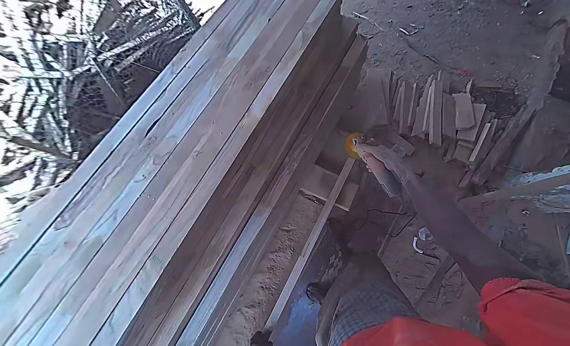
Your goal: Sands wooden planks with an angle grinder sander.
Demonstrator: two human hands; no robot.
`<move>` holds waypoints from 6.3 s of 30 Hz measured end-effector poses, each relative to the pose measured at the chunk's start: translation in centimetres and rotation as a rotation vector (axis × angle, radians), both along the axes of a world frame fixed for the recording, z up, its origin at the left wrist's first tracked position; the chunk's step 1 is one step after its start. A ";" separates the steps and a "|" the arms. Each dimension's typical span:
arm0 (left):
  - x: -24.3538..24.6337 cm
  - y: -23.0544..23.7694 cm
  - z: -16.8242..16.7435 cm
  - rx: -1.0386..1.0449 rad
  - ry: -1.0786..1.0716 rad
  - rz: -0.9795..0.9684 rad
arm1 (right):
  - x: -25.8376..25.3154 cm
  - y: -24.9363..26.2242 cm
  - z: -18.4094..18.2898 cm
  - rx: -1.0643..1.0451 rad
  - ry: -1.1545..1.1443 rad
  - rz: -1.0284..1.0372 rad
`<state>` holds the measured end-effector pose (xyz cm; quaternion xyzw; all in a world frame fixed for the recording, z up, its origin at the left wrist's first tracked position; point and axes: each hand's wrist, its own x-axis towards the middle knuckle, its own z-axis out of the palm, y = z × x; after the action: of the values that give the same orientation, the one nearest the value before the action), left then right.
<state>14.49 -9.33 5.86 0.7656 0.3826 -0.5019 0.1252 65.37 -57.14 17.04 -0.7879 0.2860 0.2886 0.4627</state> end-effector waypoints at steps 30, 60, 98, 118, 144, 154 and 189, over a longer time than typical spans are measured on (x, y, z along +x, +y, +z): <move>-34.8 16.9 -7.2 0.429 -0.565 -0.049 | -49.6 37.5 -6.3 0.002 0.090 0.934; -34.7 19.1 -7.7 0.260 -0.736 0.000 | -53.5 40.0 -6.3 0.025 0.114 0.552; -47.9 26.5 -11.7 -0.198 -1.407 0.828 | -58.7 42.5 -6.6 0.100 0.073 0.448; -45.1 27.1 -9.5 0.077 -1.022 0.820 | -38.4 25.0 -4.0 0.049 -0.168 0.004; -56.2 27.7 -10.1 -0.210 -1.099 1.671 | -82.6 66.0 -10.8 -0.162 0.133 1.423; -42.8 27.2 -8.2 0.248 -1.051 0.325 | -66.1 49.8 -7.0 -0.024 0.091 0.564; -14.0 9.7 -8.1 0.467 -0.941 0.177 | -41.6 38.3 -6.7 -0.240 0.065 1.117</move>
<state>0.49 0.36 -2.27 0.8803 0.4496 0.0067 0.1513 23.76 -18.81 10.39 -0.8572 -0.1293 0.4788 0.1383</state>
